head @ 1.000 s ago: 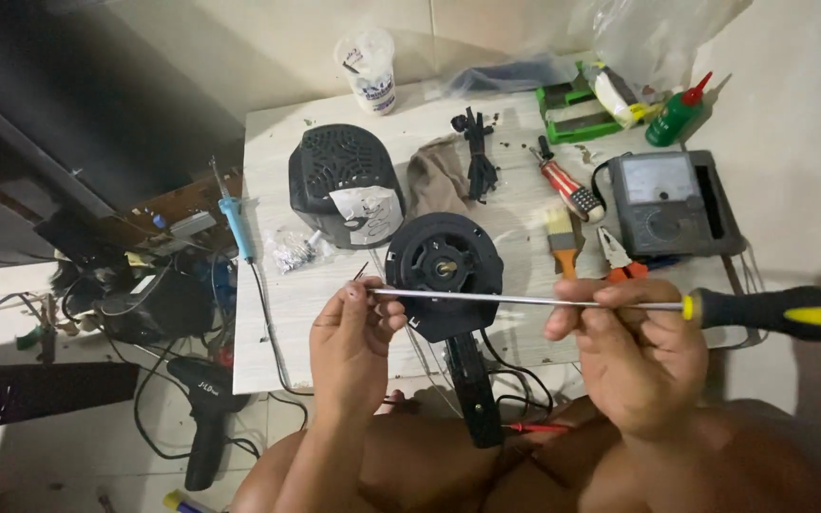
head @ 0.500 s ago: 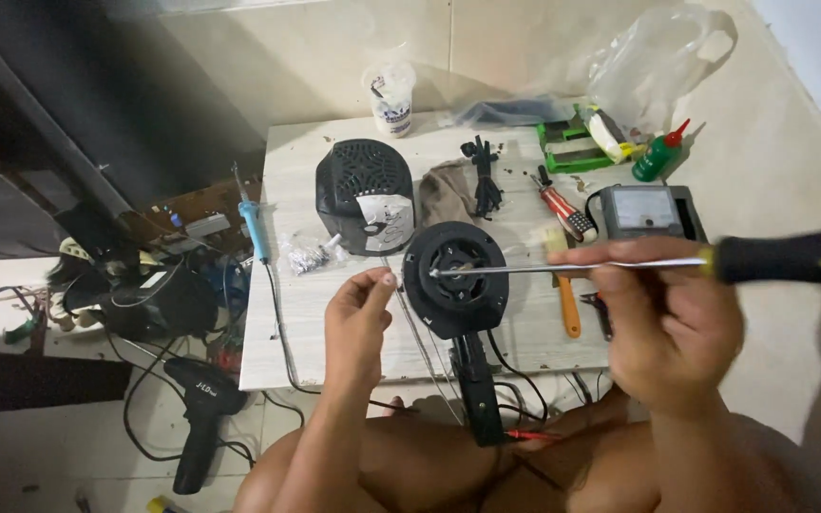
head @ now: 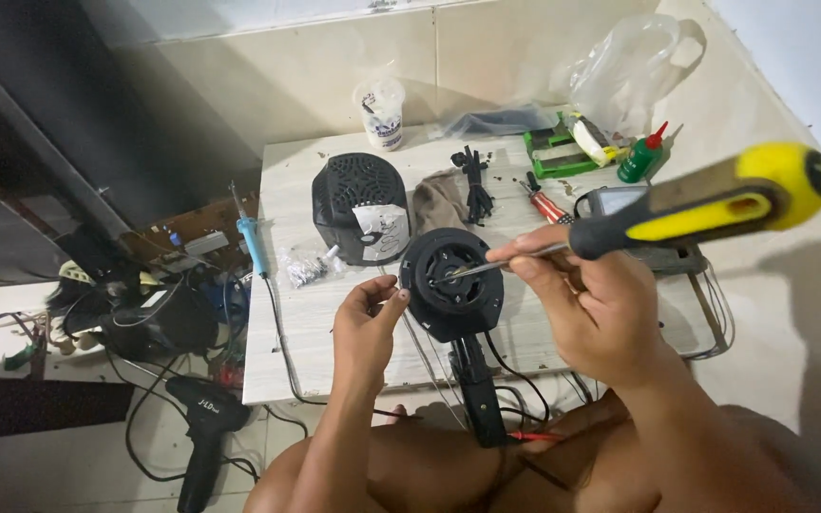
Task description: Cleaning a fan motor with a brush and using a screwdriver to adjust components during a repair task.
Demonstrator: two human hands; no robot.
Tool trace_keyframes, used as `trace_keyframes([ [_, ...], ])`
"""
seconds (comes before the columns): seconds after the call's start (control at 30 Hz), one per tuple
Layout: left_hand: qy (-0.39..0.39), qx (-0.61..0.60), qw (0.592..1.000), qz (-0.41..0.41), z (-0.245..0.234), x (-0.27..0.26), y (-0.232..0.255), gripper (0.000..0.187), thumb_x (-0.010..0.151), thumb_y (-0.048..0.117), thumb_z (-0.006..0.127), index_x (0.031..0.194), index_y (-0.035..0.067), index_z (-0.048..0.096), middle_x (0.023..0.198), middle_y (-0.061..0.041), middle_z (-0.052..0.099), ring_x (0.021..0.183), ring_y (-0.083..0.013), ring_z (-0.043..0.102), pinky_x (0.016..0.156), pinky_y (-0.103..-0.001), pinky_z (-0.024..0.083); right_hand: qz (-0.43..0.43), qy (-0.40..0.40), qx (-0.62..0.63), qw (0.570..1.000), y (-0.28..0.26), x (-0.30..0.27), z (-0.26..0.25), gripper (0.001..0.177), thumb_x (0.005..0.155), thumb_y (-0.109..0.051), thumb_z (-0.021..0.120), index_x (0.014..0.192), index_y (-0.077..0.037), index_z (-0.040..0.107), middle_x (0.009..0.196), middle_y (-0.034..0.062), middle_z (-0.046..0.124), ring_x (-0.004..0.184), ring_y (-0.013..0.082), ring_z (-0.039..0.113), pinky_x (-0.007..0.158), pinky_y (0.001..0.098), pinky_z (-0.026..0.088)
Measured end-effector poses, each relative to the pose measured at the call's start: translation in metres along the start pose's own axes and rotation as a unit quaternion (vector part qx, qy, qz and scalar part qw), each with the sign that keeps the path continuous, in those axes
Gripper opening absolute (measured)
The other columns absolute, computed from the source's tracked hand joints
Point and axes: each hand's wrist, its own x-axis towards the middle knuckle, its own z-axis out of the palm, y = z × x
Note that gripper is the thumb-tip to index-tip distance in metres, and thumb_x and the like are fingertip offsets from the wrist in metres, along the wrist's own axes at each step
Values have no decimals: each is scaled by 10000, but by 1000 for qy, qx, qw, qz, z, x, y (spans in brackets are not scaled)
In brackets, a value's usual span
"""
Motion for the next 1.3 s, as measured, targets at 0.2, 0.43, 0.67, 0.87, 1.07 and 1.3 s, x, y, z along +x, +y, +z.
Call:
trace_keyframes([
  [0.2,-4,5,1000,-7,-2,-2,3,328,887,50,707,1208,-16,698,986,-102,693,883,-165,640,805,-278,510,-25,-19,-120,992,-9,19,8,147,950,17,684,1094,24,657,992,106,787,736,105,717,622,206,538],
  [0.43,-25,8,1000,-3,-9,-2,-1,362,870,85,710,1215,-25,692,1002,-108,695,902,-172,645,808,-281,522,-29,-10,-113,993,-21,29,24,181,900,-82,787,1018,-9,670,746,17,624,585,107,513,551,234,428],
  [0.67,-30,42,998,36,-12,15,-33,455,811,168,822,1226,9,725,1008,-141,777,821,-182,676,718,-316,510,-31,52,-112,992,-14,18,37,114,917,-58,800,864,32,755,685,171,751,617,242,769,577,348,613],
  [0.87,-30,54,997,50,-14,24,-45,458,811,189,821,1228,22,729,1012,-139,784,839,-203,706,714,-341,531,8,86,-65,994,-33,12,49,107,986,-26,714,1006,79,721,775,218,757,681,243,771,637,363,640],
  [1.07,-40,51,997,46,-16,13,-35,474,814,163,786,1246,-12,702,995,-154,781,836,-222,707,712,-344,520,41,81,13,996,-25,13,46,124,1014,-32,671,1103,50,645,1022,166,742,719,224,752,612,351,671],
  [1.3,-43,68,996,48,-15,10,-34,480,788,166,804,1228,1,705,971,-114,778,789,-165,645,690,-313,499,-9,67,-44,997,-18,14,37,243,978,-8,783,874,88,586,644,206,690,553,230,720,547,326,618],
])
